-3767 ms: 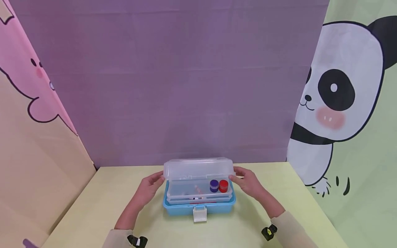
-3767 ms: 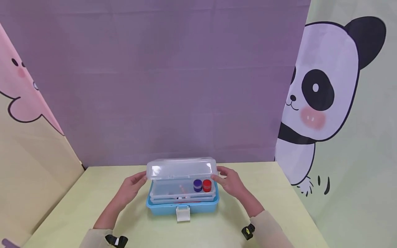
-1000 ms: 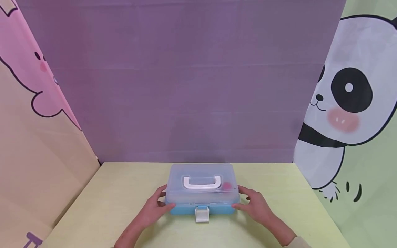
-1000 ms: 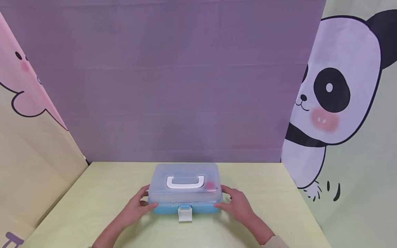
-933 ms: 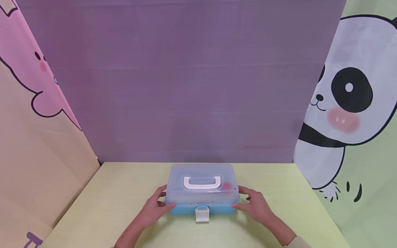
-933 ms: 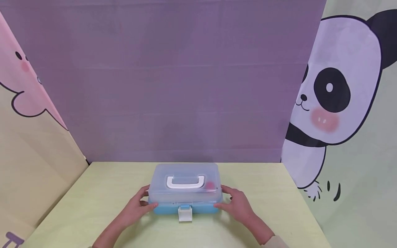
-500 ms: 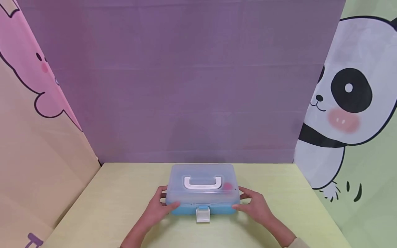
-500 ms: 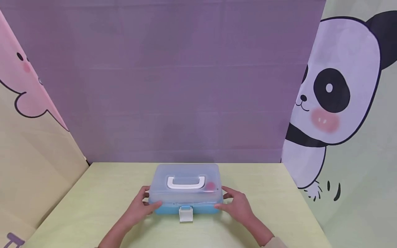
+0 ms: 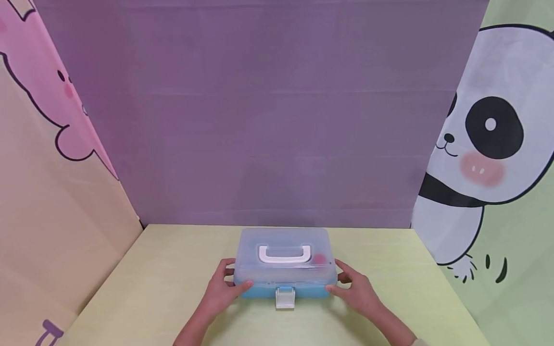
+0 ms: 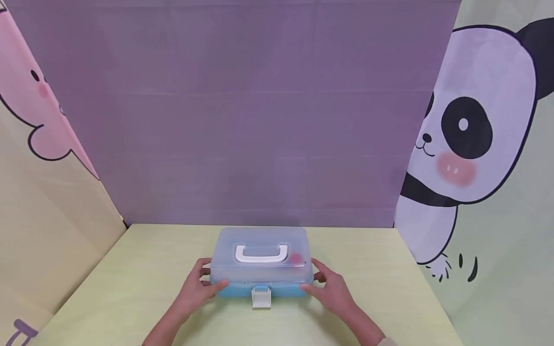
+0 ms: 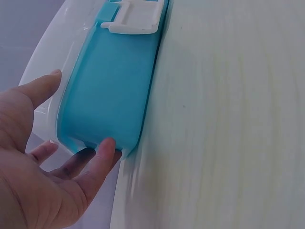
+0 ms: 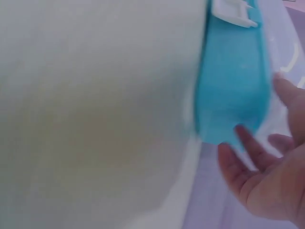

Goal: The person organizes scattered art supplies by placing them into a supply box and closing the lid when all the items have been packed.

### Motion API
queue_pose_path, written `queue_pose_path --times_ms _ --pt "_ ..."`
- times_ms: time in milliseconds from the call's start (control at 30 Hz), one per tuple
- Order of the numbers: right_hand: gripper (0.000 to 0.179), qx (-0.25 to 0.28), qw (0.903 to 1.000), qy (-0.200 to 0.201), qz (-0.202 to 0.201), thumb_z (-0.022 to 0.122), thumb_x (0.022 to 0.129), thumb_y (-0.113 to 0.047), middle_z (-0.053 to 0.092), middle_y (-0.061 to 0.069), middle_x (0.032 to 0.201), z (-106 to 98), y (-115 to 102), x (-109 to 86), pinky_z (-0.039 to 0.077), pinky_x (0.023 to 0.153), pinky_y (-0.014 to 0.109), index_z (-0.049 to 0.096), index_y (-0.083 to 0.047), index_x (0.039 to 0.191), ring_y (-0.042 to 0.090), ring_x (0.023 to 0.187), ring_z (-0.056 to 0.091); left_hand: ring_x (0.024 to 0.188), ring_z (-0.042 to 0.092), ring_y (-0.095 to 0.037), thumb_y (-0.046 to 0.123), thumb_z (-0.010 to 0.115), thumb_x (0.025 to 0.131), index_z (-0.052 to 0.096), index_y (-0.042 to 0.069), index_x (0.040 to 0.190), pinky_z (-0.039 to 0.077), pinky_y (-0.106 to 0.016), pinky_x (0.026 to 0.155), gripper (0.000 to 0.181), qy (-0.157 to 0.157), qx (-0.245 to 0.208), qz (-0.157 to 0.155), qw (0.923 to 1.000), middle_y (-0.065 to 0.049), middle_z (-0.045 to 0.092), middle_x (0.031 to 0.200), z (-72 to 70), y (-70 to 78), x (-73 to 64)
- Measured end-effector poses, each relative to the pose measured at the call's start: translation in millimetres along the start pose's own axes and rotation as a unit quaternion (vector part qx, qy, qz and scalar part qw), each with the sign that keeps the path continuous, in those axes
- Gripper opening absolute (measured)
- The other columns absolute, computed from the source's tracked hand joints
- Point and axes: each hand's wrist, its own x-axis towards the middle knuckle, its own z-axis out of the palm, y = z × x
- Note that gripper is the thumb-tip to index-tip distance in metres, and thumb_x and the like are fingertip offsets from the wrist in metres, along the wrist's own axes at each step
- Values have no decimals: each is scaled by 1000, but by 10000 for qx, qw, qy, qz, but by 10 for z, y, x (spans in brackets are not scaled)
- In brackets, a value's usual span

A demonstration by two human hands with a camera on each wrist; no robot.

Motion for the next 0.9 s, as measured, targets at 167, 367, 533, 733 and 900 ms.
queue_pose_path --times_ms 167,367,533,733,900 --pt "63 -1172 9899 687 -417 83 76 -34 67 1 103 -84 -222 -73 50 73 38 61 -12 130 24 90 63 79 63 -24 23 86 74 44 12 131 54 -34 63 72 50 101 -43 9999 -17 57 115 16 -12 3" --pt "19 -1590 9685 1508 -1185 82 76 -20 67 -12 85 -3 -567 -253 48 62 26 73 -18 93 8 77 58 79 63 -23 23 86 74 43 12 132 54 -34 63 73 57 116 -40 9999 -17 57 115 31 -14 23" --pt "15 -1169 9732 1404 -1398 79 78 -16 60 -24 74 115 -701 -364 45 56 21 70 -27 79 0 69 54 77 62 -22 24 86 75 43 12 133 53 -33 62 73 43 141 -14 9999 -17 56 114 47 0 33" --pt "4 -808 9917 -322 -951 71 87 -24 62 -22 74 262 -647 -327 47 59 22 72 -25 83 -2 65 54 78 62 -22 26 85 75 42 13 134 53 -32 62 74 43 253 38 9997 -16 57 113 37 1 34" --pt "18 -599 9875 -1304 -651 72 86 -28 67 -13 79 422 -542 -291 47 60 24 75 -12 93 3 67 57 78 64 -22 26 85 75 42 13 133 54 -32 63 73 53 285 84 9995 -16 57 111 19 -17 9"
